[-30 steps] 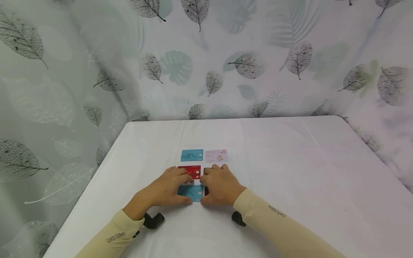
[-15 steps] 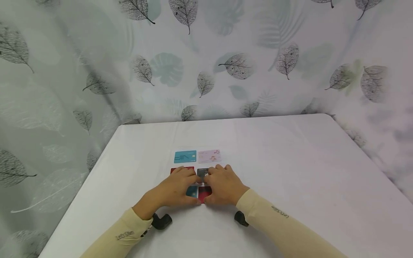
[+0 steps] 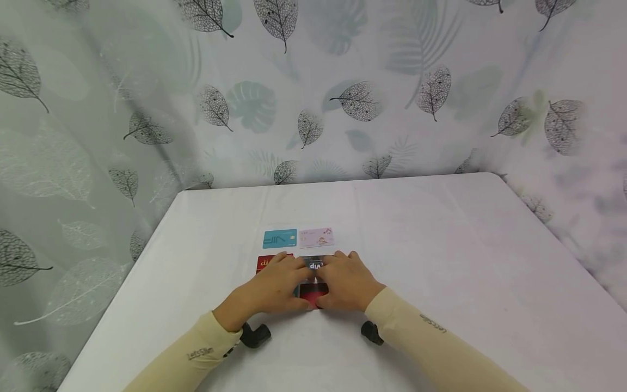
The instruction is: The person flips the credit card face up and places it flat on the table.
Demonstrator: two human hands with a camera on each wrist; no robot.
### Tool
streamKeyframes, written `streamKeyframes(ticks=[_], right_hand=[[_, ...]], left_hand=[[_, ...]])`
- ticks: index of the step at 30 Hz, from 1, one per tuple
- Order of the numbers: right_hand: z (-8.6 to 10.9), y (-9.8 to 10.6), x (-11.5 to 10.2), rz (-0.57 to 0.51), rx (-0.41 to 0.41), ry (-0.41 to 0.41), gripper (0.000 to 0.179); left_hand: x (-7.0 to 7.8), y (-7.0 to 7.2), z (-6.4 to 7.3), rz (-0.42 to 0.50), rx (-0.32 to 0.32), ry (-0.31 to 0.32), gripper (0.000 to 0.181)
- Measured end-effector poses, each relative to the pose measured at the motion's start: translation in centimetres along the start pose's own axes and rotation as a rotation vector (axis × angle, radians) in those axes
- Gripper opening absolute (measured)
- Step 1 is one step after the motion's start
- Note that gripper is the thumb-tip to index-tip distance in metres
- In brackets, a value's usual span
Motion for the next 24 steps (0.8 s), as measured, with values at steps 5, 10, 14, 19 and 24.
streamKeyframes(ticks=[5,10,14,19,24], right_hand=[[0.38,0.27,0.17,-0.005,0.005,0.005,0.042],[0.46,0.24,0.35,-0.016,0.003,0.002,0.042],[0.43,0.02,0.48,-0.021,-0.01,-0.006,0.041],[0.46,-0.01,0.61,-0.025,-0.011,-0.006,0.041],[0.48,-0.1,0.74,-0.016,-0.021,-0.011,0.048]], left_hand=[[0.57,-0.05,-0.37,-0.011,-0.011,-0.013,0.051],[0.89,0.03,-0.47,0.002,-0.023,-0.014,0.054],[0.84,-0.05,-0.45,0.016,-0.039,-0.004,0.055],[0.72,-0.24,-0.48,0.036,-0.046,0.007,0.054],[0.72,-0.08,-0.46,0.071,-0.05,0.012,0.049]])
Point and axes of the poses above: each hand's wrist, its own z-axis away from the middle knuckle, its own y-axis out of the back of the hand, x = y × z, the point moved 9 cm from there along -z, towards the middle knuckle, and after that the axes turned 3 degrees about y, right-handed, at the moved point
